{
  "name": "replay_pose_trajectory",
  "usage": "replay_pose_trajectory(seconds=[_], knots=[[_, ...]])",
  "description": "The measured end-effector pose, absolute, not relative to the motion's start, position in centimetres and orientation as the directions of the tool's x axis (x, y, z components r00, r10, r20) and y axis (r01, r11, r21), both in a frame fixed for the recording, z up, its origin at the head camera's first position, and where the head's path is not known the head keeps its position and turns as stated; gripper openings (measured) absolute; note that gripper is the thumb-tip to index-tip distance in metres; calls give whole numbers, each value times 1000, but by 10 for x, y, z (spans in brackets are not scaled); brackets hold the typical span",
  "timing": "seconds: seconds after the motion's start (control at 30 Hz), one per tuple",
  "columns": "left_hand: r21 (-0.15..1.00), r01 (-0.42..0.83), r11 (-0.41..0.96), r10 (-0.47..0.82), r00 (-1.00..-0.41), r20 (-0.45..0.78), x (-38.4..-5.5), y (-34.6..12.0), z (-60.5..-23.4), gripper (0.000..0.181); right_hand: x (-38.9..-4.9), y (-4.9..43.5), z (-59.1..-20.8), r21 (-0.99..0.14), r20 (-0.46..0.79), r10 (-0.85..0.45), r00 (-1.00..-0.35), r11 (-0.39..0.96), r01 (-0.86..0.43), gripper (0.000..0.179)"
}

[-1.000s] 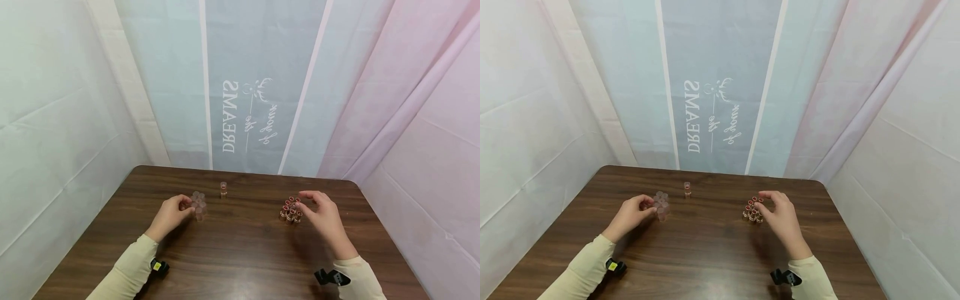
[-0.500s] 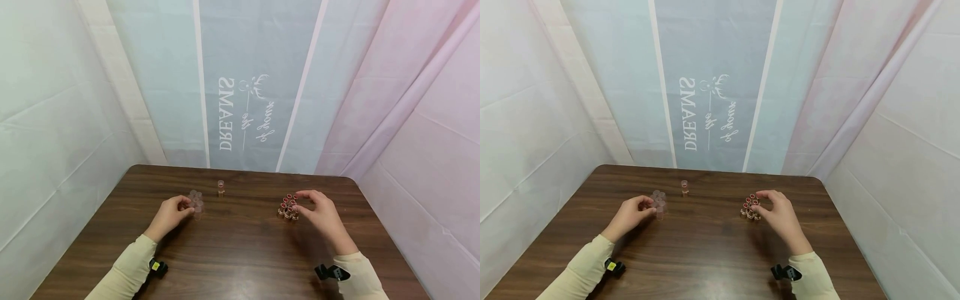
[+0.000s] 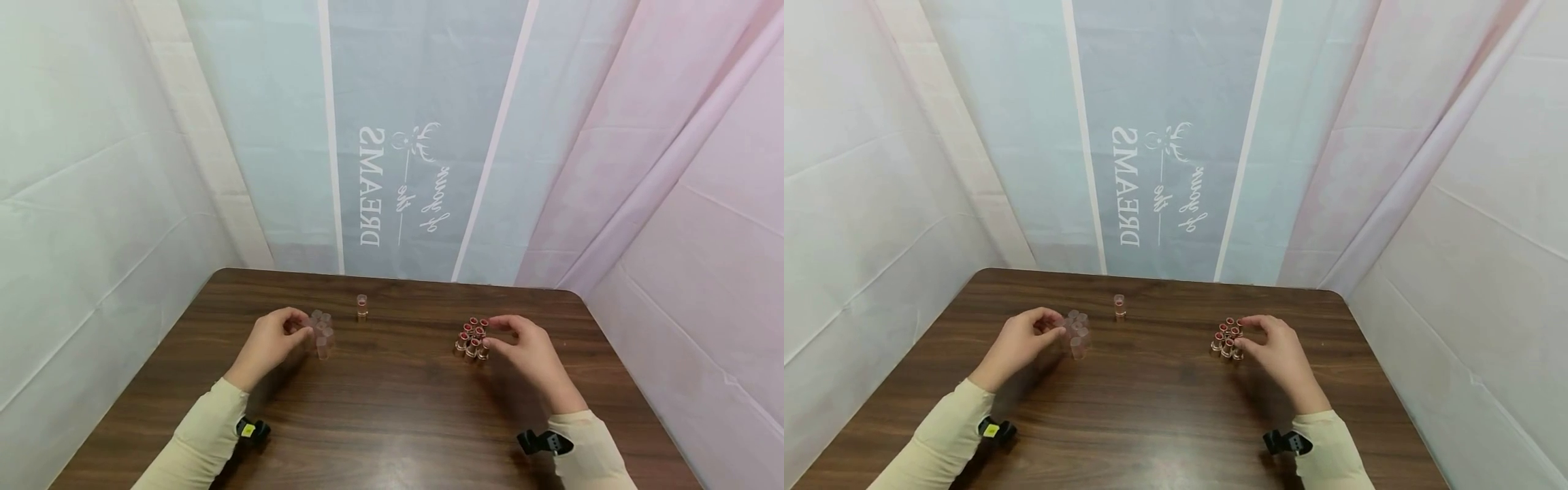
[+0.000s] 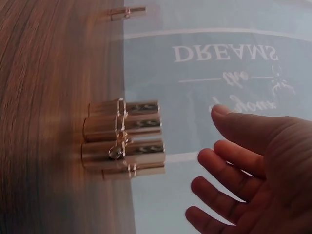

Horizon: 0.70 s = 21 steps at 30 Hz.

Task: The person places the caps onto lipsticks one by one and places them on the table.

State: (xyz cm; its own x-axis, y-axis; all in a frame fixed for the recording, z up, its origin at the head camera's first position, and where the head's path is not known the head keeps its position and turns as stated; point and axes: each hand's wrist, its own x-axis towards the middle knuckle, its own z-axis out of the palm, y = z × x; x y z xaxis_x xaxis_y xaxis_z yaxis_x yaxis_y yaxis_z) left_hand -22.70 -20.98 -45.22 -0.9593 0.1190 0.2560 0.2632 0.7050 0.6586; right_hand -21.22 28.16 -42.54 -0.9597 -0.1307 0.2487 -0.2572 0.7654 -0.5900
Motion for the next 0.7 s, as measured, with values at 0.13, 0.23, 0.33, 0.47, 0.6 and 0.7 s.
replay_pose_trajectory(seconds=[0.13, 0.23, 0.33, 0.47, 0.6, 0.7], knots=[[647, 290, 705, 108, -946, 306, -221, -210, -436, 23, -214, 285, -431, -592, 165, -130, -978, 780, -204, 43], [638, 311, 704, 102, -934, 343, -216, -208, -426, 23, -216, 287, -437, -606, 95, -119, -988, 780, -152, 42], [635, 344, 692, 110, -919, 378, -210, -203, -417, 23, -219, 289, -444, -626, 49, -120, -992, 769, -124, 38], [626, 382, 680, 130, -903, 409, -201, -195, -408, 22, -224, 292, -456, -624, 11, -121, -993, 775, -101, 36], [625, 397, 672, 136, -896, 423, -194, -188, -401, 23, -228, 293, -467, -616, -25, -118, -993, 784, -77, 38], [631, 400, 665, 143, -897, 419, -190, -185, -397, 25, -229, 293, -473, -633, -49, -114, -992, 772, -58, 39]])
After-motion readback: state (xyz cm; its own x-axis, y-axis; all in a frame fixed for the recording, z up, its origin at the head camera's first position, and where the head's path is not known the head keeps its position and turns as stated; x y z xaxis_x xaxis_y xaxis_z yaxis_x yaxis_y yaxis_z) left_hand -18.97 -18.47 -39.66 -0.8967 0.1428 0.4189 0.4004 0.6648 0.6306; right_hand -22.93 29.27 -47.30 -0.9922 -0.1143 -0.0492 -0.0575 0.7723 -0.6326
